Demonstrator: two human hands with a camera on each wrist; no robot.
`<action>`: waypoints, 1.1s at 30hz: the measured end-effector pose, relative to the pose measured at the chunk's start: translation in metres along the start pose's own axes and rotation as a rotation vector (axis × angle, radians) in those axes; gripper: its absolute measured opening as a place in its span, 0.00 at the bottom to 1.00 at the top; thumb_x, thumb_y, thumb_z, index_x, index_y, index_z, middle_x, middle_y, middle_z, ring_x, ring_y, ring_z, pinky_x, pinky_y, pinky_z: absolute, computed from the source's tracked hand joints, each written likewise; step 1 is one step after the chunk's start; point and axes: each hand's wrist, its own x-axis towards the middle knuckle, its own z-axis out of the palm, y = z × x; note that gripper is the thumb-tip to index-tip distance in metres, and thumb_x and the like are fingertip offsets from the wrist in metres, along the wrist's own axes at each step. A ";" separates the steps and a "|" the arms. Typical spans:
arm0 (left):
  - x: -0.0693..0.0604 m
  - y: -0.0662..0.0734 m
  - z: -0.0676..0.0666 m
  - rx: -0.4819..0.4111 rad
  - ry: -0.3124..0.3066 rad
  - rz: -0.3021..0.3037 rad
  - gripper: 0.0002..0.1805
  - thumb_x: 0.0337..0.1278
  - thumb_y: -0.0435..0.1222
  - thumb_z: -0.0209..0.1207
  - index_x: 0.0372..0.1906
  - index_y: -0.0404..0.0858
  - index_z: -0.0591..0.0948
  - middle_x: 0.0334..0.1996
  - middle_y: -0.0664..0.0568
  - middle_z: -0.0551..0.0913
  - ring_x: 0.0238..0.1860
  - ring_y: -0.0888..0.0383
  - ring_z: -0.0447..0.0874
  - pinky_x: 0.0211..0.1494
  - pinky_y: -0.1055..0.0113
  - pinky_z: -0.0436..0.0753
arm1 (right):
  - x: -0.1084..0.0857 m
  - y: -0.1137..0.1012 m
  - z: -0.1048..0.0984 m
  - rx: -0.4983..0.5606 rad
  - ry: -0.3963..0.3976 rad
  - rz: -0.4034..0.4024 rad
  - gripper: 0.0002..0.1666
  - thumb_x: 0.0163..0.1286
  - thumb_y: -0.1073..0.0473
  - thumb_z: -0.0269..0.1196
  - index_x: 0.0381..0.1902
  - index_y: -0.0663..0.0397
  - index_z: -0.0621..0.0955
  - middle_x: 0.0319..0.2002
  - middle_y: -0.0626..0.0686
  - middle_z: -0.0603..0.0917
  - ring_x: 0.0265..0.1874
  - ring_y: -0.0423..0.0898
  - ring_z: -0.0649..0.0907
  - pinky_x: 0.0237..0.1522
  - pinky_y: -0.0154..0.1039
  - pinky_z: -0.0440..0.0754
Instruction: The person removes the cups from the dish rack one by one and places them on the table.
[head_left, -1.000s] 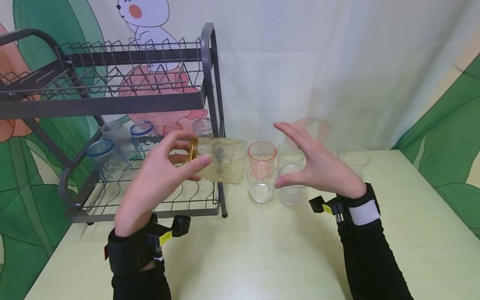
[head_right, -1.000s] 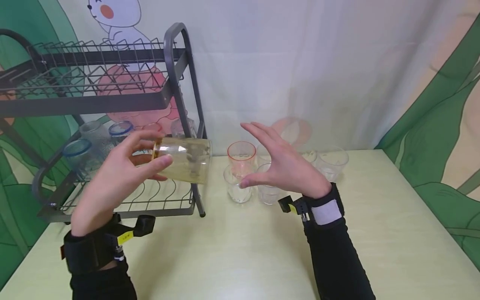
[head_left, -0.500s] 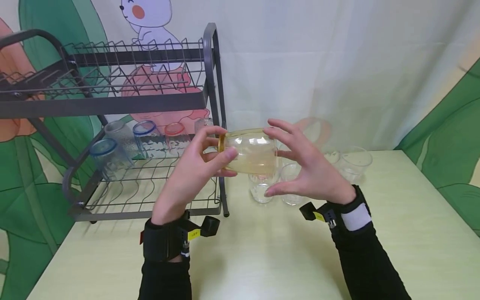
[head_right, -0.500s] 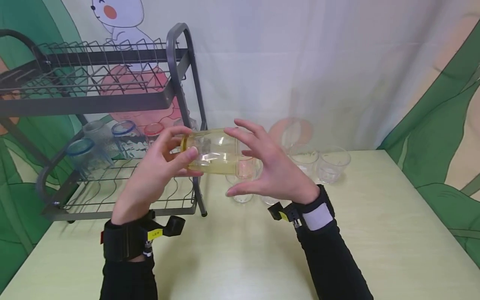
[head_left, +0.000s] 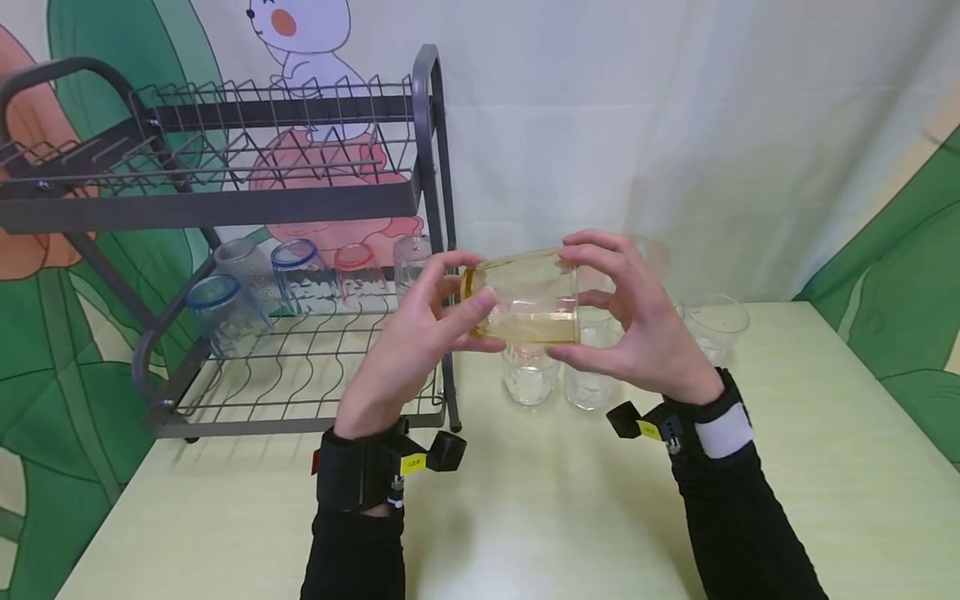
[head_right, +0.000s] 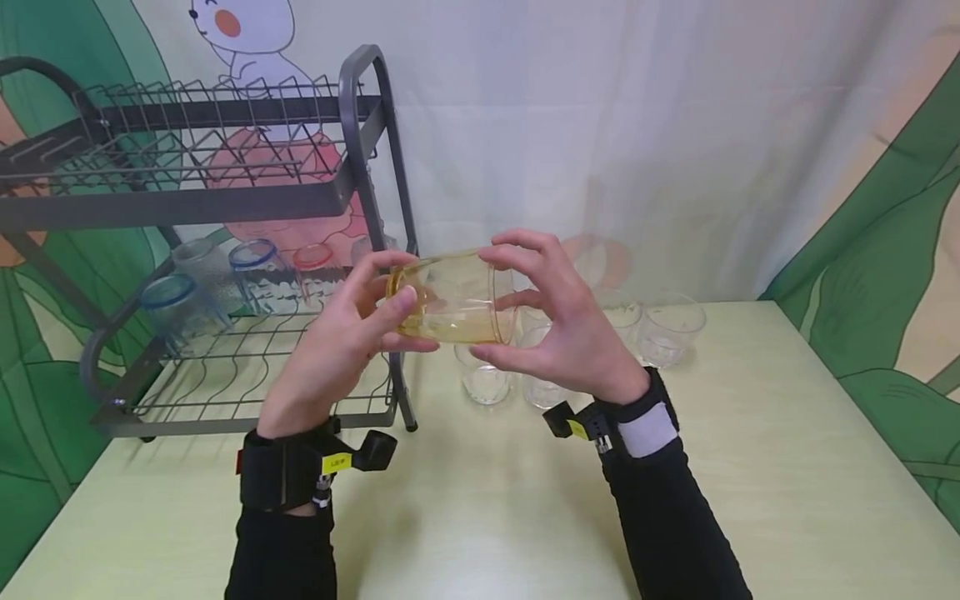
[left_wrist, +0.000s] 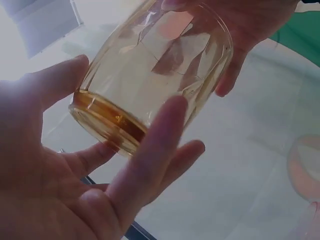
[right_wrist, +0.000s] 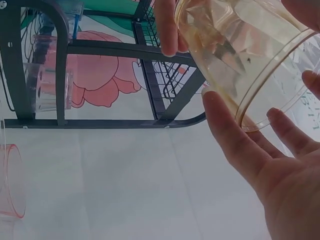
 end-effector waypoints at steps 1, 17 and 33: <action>0.001 0.000 0.002 0.000 -0.003 0.005 0.31 0.66 0.47 0.60 0.68 0.46 0.62 0.59 0.42 0.69 0.52 0.45 0.81 0.50 0.53 0.83 | 0.000 0.000 -0.002 -0.006 0.002 0.002 0.48 0.48 0.67 0.79 0.63 0.70 0.67 0.64 0.62 0.64 0.59 0.59 0.68 0.47 0.47 0.84; 0.014 -0.009 0.013 0.065 0.022 -0.001 0.33 0.65 0.52 0.59 0.70 0.48 0.63 0.59 0.45 0.72 0.52 0.48 0.80 0.49 0.55 0.84 | -0.002 -0.002 -0.013 -0.172 0.005 0.082 0.52 0.37 0.80 0.78 0.64 0.65 0.70 0.63 0.56 0.67 0.61 0.55 0.66 0.47 0.42 0.84; 0.016 -0.012 0.016 0.183 0.095 -0.034 0.32 0.63 0.54 0.60 0.69 0.51 0.69 0.60 0.49 0.72 0.53 0.54 0.80 0.45 0.58 0.85 | -0.003 -0.007 -0.020 -0.213 -0.025 0.085 0.53 0.38 0.77 0.79 0.65 0.64 0.71 0.63 0.56 0.67 0.58 0.53 0.71 0.45 0.39 0.84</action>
